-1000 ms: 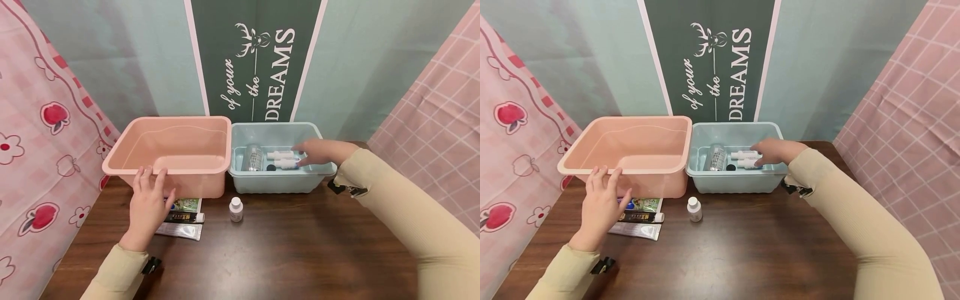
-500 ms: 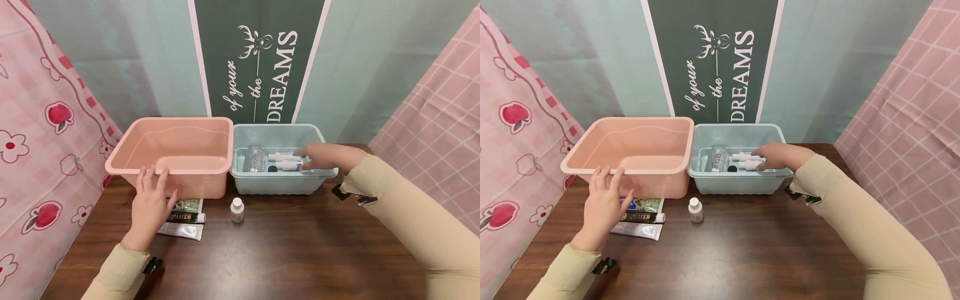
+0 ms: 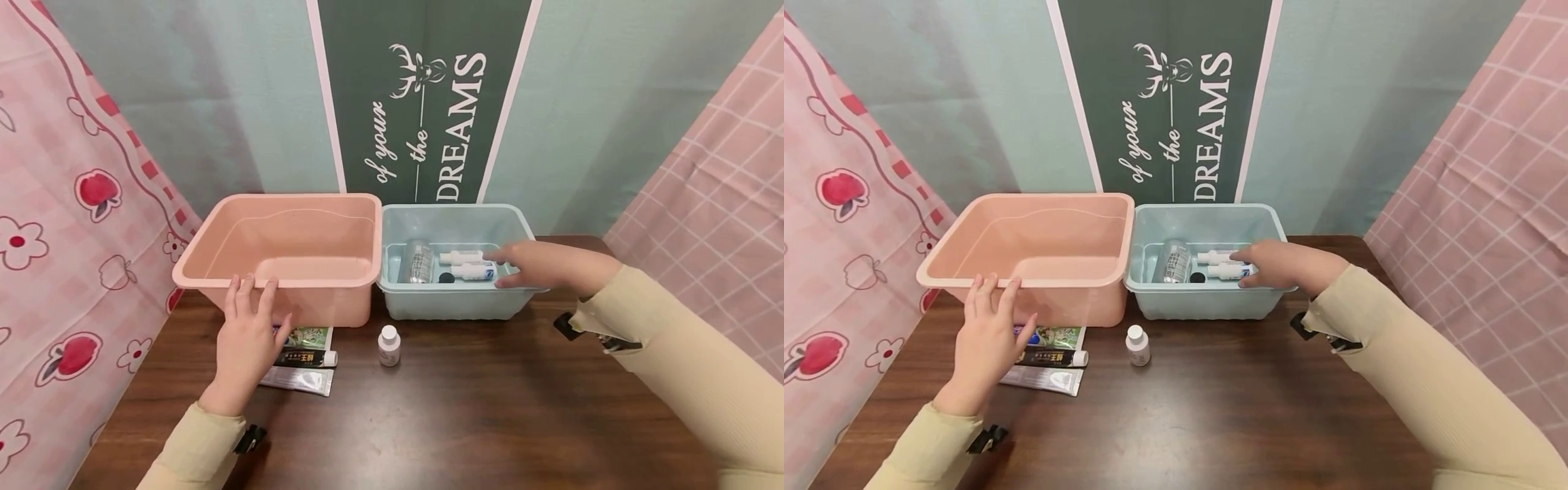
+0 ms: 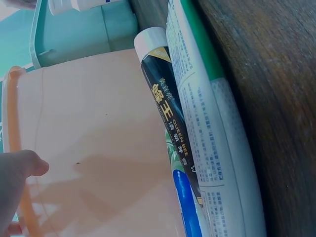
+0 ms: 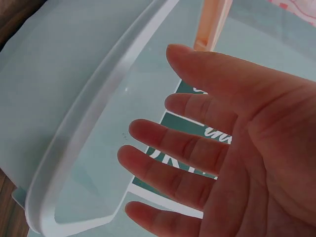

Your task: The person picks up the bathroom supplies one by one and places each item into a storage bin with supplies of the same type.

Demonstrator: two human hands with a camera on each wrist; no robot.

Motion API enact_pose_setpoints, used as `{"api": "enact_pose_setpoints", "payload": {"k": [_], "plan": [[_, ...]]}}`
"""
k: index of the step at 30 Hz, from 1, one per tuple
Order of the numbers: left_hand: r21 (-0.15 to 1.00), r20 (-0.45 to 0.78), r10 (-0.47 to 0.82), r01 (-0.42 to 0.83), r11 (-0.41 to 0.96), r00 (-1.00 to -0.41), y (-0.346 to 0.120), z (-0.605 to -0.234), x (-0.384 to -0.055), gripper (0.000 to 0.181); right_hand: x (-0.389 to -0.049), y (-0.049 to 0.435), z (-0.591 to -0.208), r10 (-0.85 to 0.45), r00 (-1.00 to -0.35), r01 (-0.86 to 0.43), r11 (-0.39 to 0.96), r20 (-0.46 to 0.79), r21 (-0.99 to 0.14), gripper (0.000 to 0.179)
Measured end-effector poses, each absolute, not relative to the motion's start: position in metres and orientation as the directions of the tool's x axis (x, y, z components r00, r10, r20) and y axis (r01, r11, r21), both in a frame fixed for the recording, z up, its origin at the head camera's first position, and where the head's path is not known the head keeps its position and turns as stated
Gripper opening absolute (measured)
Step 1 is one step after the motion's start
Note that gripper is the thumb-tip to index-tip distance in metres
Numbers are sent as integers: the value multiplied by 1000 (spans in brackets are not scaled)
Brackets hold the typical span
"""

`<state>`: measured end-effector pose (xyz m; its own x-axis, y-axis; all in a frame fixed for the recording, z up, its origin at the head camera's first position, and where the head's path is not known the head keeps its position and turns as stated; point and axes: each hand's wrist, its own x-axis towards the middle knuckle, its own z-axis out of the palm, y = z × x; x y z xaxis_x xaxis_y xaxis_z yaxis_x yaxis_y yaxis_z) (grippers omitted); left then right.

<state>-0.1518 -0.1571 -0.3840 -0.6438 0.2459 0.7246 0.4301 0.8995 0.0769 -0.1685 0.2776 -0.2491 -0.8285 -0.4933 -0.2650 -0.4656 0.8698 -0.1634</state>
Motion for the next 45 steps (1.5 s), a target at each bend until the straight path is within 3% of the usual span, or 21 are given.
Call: {"api": "enact_pose_setpoints", "payload": {"k": [19, 37, 45], "plan": [[73, 719, 258, 440, 895, -645, -158, -383, -152, 65, -133, 276, -249, -559, -822, -542, 827, -108, -148, 50], [77, 718, 255, 438, 896, -648, -159, -382, -150, 66, -118, 276, -258, -589, -801, -562, 801, -106, -207, 52], [82, 705, 258, 438, 895, -660, -158, -381, -150, 66, -117, 277, -274, -641, -760, -597, 754, -106, -275, 50]]}}
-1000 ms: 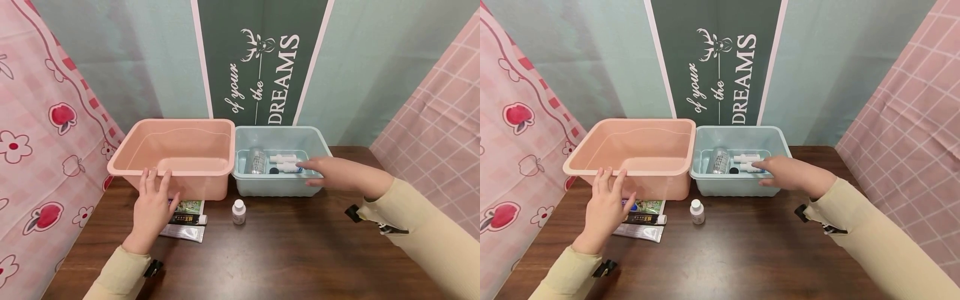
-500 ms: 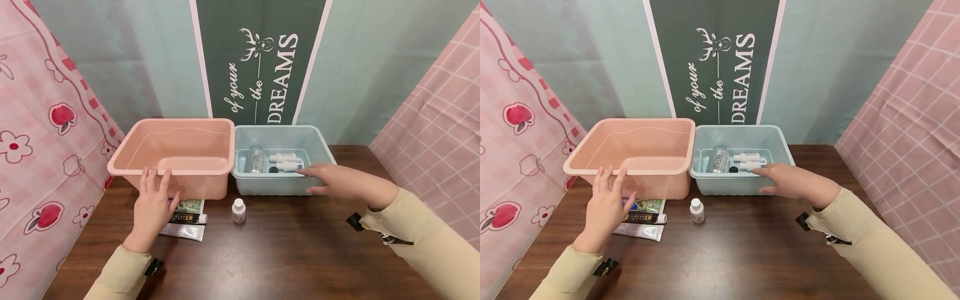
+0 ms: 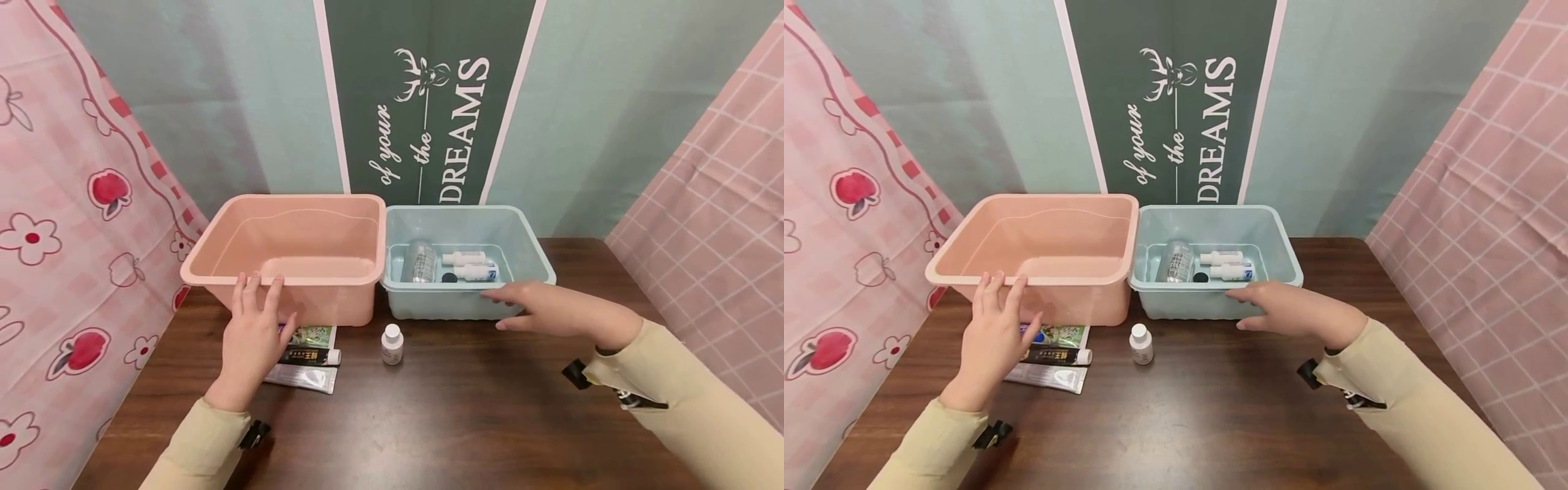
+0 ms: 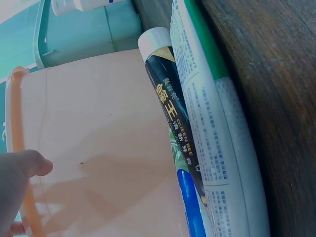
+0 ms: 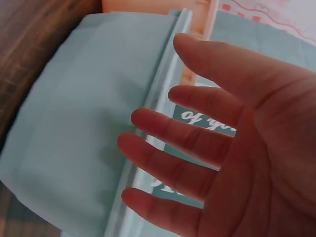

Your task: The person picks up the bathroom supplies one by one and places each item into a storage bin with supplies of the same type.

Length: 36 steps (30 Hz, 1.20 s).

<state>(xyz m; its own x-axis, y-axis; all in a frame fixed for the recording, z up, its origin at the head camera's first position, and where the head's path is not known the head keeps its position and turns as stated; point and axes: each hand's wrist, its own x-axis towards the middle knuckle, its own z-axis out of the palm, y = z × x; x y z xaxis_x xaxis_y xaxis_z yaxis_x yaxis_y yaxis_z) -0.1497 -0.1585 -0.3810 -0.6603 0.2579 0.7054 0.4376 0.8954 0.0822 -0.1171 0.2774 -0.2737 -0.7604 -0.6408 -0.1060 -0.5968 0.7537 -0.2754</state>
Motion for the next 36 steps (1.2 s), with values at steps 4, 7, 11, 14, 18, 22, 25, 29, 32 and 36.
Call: {"api": "enact_pose_setpoints", "payload": {"k": [4, 7, 11, 14, 18, 22, 25, 29, 32, 36], "plan": [[72, 706, 262, 434, 898, -658, -158, -380, -149, 67, -119, 279, -282, -631, -762, -572, 761, -146, -307, 52], [68, 699, 263, 427, 901, -665, -158, -380, -149, 67, -120, 279, -286, -627, -763, -561, 764, -158, -319, 53], [71, 698, 259, 424, 903, -668, -158, -381, -149, 66, -122, 280, -293, -639, -756, -570, 751, -146, -333, 52], [69, 709, 255, 425, 903, -658, -159, -382, -150, 66, -124, 279, -299, -652, -748, -583, 735, -125, -345, 51], [66, 719, 256, 430, 900, -646, -158, -383, -151, 66, -125, 279, -309, -656, -742, -570, 727, -138, -383, 50], [63, 726, 257, 433, 899, -638, -157, -383, -151, 66, -127, 280, -318, -655, -738, -547, 720, -159, -427, 49], [63, 722, 253, 425, 903, -644, -158, -383, -150, 66, -129, 279, -326, -661, -735, -541, 707, -153, -454, 48], [65, 726, 245, 419, 906, -642, -160, -381, -152, 66, -137, 273, -341, -668, -730, -523, 683, -145, -511, 48], [69, 731, 243, 424, 903, -637, -160, -380, -153, 67, -140, 269, -352, -671, -728, -508, 666, -142, -545, 48], [73, 724, 251, 434, 898, -642, -158, -382, -153, 67, -141, 269, -360, -665, -732, -486, 662, -147, -571, 46]]}}
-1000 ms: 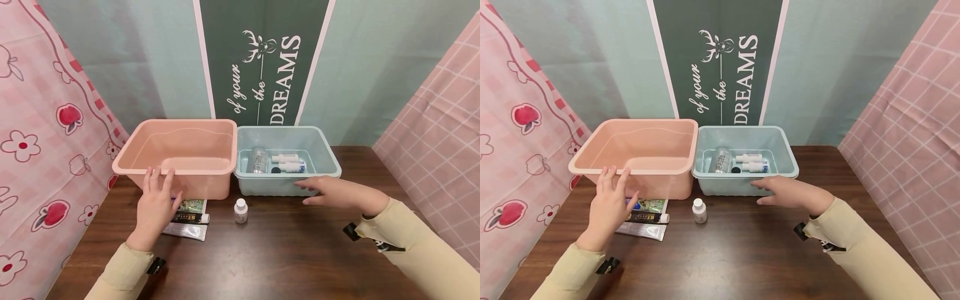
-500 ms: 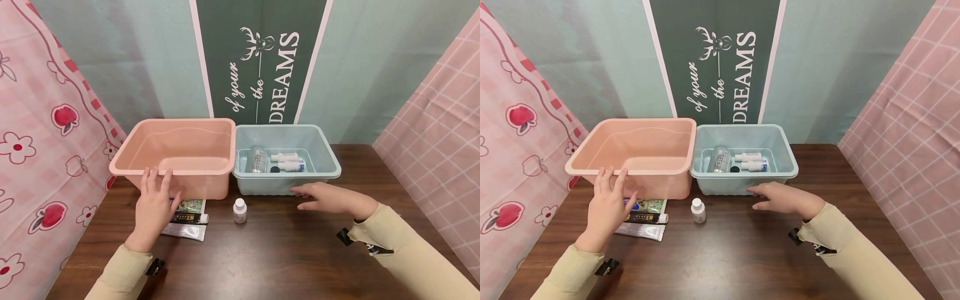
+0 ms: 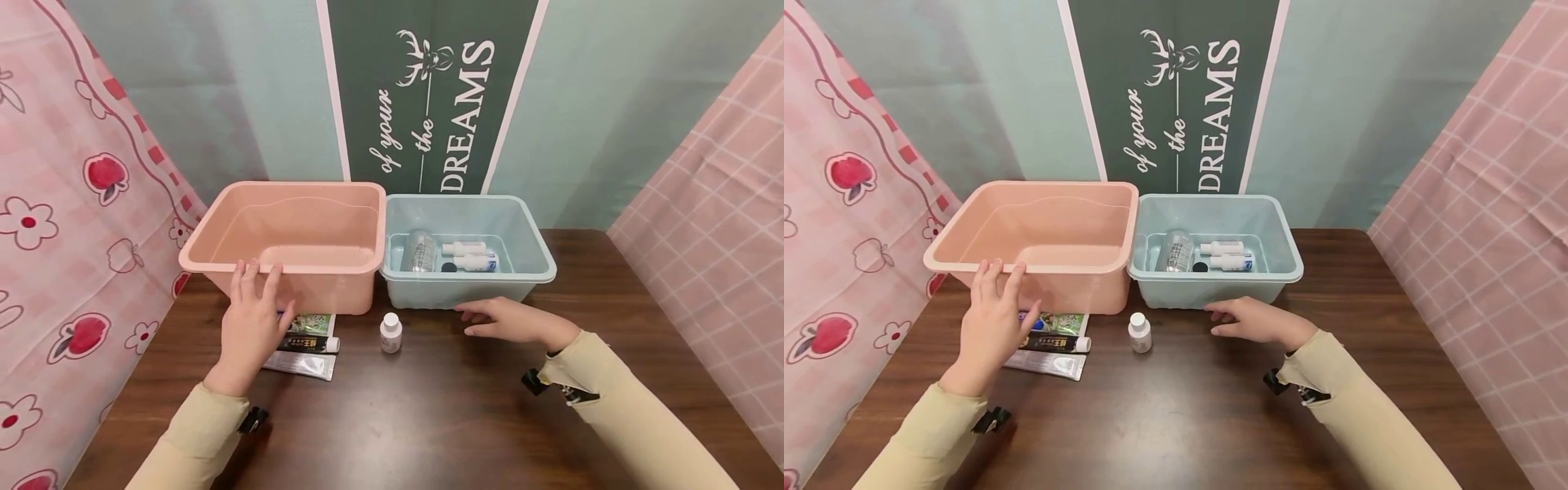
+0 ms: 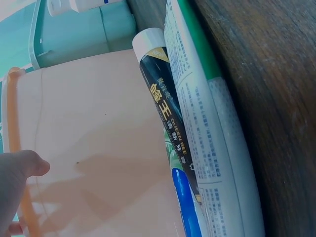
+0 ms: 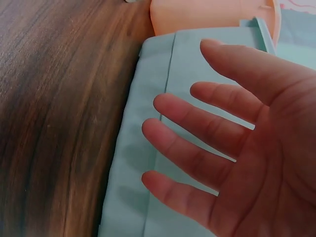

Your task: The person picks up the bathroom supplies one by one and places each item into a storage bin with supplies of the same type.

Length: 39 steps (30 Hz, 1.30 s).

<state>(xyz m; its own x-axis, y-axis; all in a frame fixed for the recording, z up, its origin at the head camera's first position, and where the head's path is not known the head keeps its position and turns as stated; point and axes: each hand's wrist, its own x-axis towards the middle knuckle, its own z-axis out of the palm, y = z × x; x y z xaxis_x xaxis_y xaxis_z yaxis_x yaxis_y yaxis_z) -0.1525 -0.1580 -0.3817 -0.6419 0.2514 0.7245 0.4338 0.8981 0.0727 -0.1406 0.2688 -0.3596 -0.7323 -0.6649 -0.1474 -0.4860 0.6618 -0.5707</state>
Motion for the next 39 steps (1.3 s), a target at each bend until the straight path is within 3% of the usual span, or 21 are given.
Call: {"api": "enact_pose_setpoints", "payload": {"k": [29, 39], "plan": [[55, 701, 272, 430, 901, -659, -160, -379, -154, 62, -147, 253, -385, -667, -742, -435, 553, -65, -710, 50], [53, 753, 262, 453, 890, -604, -158, -385, -155, 64, -151, 239, -392, -685, -724, -427, 541, -85, -724, 52]]}}
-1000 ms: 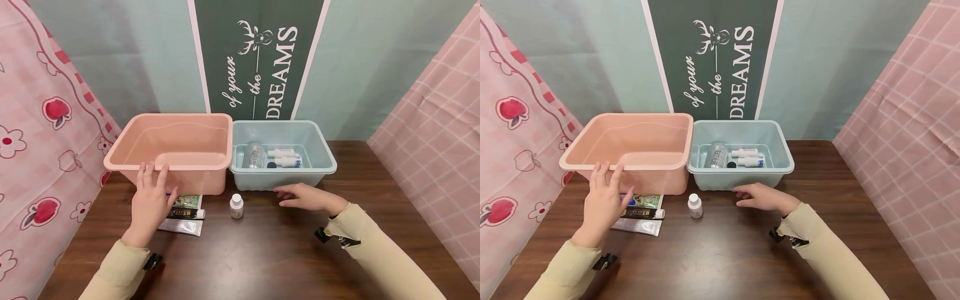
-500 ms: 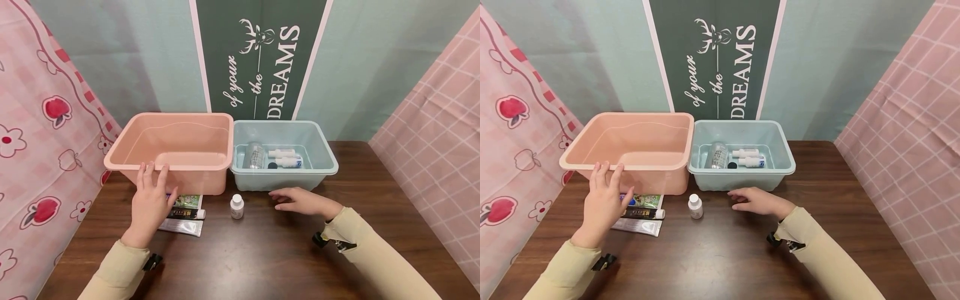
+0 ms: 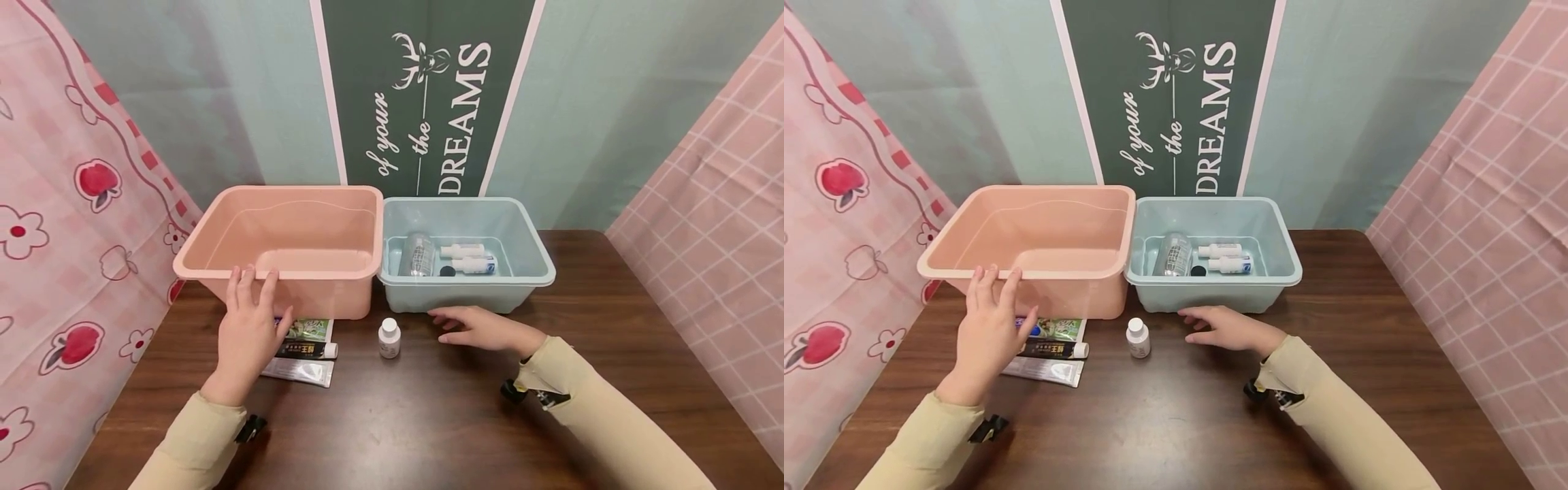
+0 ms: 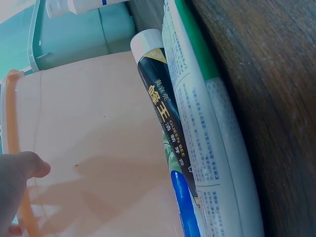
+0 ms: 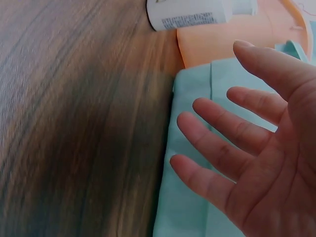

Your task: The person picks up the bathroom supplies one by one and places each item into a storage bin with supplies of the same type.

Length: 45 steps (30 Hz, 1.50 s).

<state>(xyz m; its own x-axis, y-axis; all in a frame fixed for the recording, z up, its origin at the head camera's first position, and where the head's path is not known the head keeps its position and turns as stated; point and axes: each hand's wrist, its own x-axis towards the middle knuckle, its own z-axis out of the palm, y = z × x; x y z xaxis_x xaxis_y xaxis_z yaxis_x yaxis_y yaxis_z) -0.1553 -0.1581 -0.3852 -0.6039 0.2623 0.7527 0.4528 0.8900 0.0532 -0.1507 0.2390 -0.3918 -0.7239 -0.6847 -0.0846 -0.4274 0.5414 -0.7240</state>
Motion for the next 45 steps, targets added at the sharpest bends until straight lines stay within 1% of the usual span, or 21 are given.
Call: {"api": "enact_pose_setpoints", "payload": {"k": [5, 6, 12, 18, 20, 22, 28, 32, 38, 45], "plan": [[57, 746, 260, 448, 892, -613, -158, -385, -155, 64, -152, 228, -395, -687, -724, -423, 520, -68, -742, 54], [69, 733, 257, 445, 893, -630, -158, -384, -154, 65, -152, 226, -395, -686, -725, -422, 514, -63, -747, 54], [66, 698, 259, 419, 905, -668, -158, -381, -154, 63, -153, 215, -403, -692, -721, -418, 482, -41, -770, 53], [66, 705, 258, 423, 904, -660, -157, -381, -156, 65, -153, 207, -411, -689, -723, -430, 498, -43, -753, 52], [66, 710, 255, 423, 904, -656, -156, -381, -156, 66, -153, 203, -413, -682, -730, -420, 491, -38, -764, 52], [69, 714, 250, 421, 904, -654, -157, -382, -156, 66, -153, 200, -416, -677, -735, -403, 471, -29, -785, 52], [71, 718, 246, 421, 904, -651, -157, -382, -155, 66, -153, 188, -425, -668, -744, -327, 348, 12, -878, 52], [68, 719, 249, 423, 904, -648, -156, -380, -155, 66, -153, 183, -428, -642, -766, -302, 326, 24, -896, 55], [68, 717, 252, 425, 903, -650, -154, -382, -154, 67, -151, 176, -432, -600, -800, -213, 282, 1, -936, 60], [66, 710, 256, 424, 903, -656, -156, -383, -151, 68, -147, 165, -440, -580, -814, -189, 226, 24, -956, 63]]}}
